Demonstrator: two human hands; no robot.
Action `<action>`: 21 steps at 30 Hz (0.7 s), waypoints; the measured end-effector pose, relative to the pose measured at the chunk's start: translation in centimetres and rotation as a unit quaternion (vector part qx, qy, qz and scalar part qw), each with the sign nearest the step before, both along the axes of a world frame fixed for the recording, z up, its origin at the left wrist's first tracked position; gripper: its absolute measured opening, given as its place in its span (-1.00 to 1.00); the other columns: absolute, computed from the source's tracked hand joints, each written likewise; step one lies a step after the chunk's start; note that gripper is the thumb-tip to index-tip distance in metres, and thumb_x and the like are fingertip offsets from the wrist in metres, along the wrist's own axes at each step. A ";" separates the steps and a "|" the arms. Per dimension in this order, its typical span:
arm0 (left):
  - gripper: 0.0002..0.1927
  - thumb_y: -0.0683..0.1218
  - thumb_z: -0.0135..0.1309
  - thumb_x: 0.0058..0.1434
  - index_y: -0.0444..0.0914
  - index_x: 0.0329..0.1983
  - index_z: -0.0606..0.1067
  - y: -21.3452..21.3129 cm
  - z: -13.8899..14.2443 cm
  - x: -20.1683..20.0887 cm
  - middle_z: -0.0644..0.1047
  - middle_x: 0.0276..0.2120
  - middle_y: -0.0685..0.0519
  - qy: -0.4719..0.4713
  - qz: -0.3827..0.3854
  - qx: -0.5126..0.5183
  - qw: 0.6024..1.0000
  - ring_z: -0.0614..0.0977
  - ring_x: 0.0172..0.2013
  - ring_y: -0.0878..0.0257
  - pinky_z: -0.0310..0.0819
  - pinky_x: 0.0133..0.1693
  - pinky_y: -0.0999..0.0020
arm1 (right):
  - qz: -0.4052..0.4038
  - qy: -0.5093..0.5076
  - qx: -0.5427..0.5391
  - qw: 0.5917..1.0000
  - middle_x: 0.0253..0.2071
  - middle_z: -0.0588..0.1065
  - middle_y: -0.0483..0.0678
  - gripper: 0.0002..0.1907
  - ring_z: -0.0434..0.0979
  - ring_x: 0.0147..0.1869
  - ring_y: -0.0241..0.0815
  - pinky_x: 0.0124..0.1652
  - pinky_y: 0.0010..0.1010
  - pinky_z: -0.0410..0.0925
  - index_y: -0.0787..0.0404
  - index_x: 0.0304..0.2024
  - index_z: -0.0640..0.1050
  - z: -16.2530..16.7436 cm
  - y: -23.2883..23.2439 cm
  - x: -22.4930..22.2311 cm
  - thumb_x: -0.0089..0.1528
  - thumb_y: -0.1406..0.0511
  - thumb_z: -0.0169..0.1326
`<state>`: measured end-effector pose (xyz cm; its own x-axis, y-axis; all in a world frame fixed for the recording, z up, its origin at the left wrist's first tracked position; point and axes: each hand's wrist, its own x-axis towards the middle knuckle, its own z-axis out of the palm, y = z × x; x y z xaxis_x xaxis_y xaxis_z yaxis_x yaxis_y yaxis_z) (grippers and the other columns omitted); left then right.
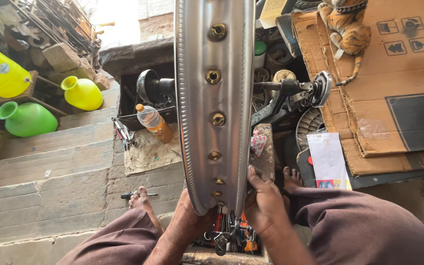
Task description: The person uses a spoke wrench to tighten and loosen the nipples on a bicycle wheel mounted in a truing stand. They rotate the wheel periodically to check alignment and continue adjusting the spokes.
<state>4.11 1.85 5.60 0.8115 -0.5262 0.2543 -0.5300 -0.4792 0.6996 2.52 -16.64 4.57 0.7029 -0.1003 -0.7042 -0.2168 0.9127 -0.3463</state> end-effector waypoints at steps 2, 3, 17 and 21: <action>-0.83 -0.30 0.07 0.06 -0.30 -0.25 0.54 -0.1 0.2 0.0 0.59 -0.31 -0.14 -0.004 -0.008 -0.055 0.998 0.63 -0.24 -0.15 0.56 -0.21 0.05 | -0.069 -0.072 -0.185 0.978 -0.28 0.57 -0.11 -0.89 0.56 -0.27 -0.29 -0.25 -0.40 0.46 0.22 -0.13 0.56 -0.5 -0.1 -0.5 0.32 0.36 0.06; -0.78 -0.32 0.05 0.04 -0.31 -0.22 0.54 -0.1 0.3 -0.1 0.59 -0.27 -0.16 -0.004 -0.005 -0.081 0.997 0.63 -0.20 -0.17 0.57 -0.17 0.05 | -0.096 -0.108 -0.273 0.951 -0.28 0.56 -0.12 -0.89 0.54 -0.29 -0.32 -0.28 -0.42 0.45 0.24 -0.11 0.57 -0.6 -0.1 -1.1 0.32 0.38 0.06; -0.72 -0.24 0.14 0.14 -0.27 -0.05 0.55 0.0 3.3 -0.2 0.56 0.00 -0.15 -0.029 -0.019 -0.088 0.996 0.59 0.04 -0.16 0.52 0.03 0.06 | -0.053 -0.118 -0.199 0.971 -0.26 0.57 0.01 -0.83 0.60 -0.30 -0.24 -0.29 -0.39 0.51 0.31 -0.07 0.52 -0.9 0.1 -0.4 0.35 0.36 -0.04; -0.68 -0.25 0.09 0.15 -0.29 0.01 0.51 0.2 3.3 -0.5 0.55 0.07 -0.17 -0.033 -0.012 -0.114 0.993 0.56 0.12 -0.19 0.50 0.09 0.04 | 0.032 -0.154 -0.689 0.708 -0.28 0.60 0.00 -0.84 0.60 -0.29 -0.24 -0.29 -0.38 0.49 0.24 -0.04 0.57 0.6 0.5 -3.5 0.39 0.38 -0.01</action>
